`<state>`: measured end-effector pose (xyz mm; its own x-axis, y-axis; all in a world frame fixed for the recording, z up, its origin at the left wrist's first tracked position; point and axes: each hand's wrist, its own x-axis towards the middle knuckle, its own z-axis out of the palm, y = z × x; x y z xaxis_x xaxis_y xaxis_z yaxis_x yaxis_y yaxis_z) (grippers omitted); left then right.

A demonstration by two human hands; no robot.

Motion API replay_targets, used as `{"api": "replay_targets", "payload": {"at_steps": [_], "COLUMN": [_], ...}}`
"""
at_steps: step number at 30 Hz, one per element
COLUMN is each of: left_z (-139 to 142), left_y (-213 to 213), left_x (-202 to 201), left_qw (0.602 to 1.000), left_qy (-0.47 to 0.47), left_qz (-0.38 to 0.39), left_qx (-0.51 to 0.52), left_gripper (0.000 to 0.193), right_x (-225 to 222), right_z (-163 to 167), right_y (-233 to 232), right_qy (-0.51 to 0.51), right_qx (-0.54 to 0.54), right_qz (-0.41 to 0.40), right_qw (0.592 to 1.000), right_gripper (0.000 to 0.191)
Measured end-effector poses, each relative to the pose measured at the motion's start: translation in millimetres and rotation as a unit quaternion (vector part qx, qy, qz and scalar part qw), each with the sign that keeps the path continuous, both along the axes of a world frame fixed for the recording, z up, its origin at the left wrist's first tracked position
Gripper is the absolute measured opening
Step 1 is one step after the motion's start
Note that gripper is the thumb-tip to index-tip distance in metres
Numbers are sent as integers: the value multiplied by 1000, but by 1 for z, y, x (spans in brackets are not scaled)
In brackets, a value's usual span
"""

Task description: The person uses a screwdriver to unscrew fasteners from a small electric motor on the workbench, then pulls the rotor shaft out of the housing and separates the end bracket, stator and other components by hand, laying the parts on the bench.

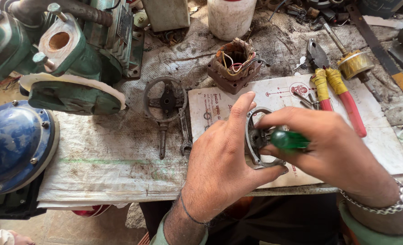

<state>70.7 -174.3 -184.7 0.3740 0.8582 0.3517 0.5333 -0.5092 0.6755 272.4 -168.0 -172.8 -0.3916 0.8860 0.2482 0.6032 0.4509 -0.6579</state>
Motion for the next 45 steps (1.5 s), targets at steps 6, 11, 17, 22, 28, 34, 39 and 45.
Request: {"api": "replay_targets", "payload": {"at_steps": [6, 11, 17, 22, 28, 34, 39, 45], "left_z": [2, 2, 3, 3, 3, 1, 2, 4], "left_y": [0, 2, 3, 1, -1, 0, 1, 0], "left_x": [-3, -7, -10, -8, -5, -5, -5, -5], "left_qw": [999, 1000, 999, 1000, 1000, 1000, 1000, 999], "left_qy": [3, -11, 9, 14, 12, 4, -12, 9], "left_qz": [1, 15, 29, 4, -7, -5, -17, -13], "left_qx": [-34, 17, -22, 1, -18, -15, 16, -35], "left_gripper": [115, 119, 124, 122, 118, 118, 118, 118], "right_x": [2, -4, -4, 1, -4, -6, -4, -4], "right_z": [8, 2, -9, -11, -15, -13, -11, -12], "right_y": [-10, -7, 3, -7, -6, -3, 0, -1], "right_qy": [-34, -144, -219, -102, -196, -124, -117, -188], "right_qx": [137, 163, 130, 116, 27, 52, 35, 15], "right_qz": [-170, -201, -206, -145, -102, -62, -36, -69], "right_qw": [975, 955, 945, 977, 975, 989, 992, 980], "right_gripper": [41, 45, 39, 25, 27, 29, 33, 36]}}
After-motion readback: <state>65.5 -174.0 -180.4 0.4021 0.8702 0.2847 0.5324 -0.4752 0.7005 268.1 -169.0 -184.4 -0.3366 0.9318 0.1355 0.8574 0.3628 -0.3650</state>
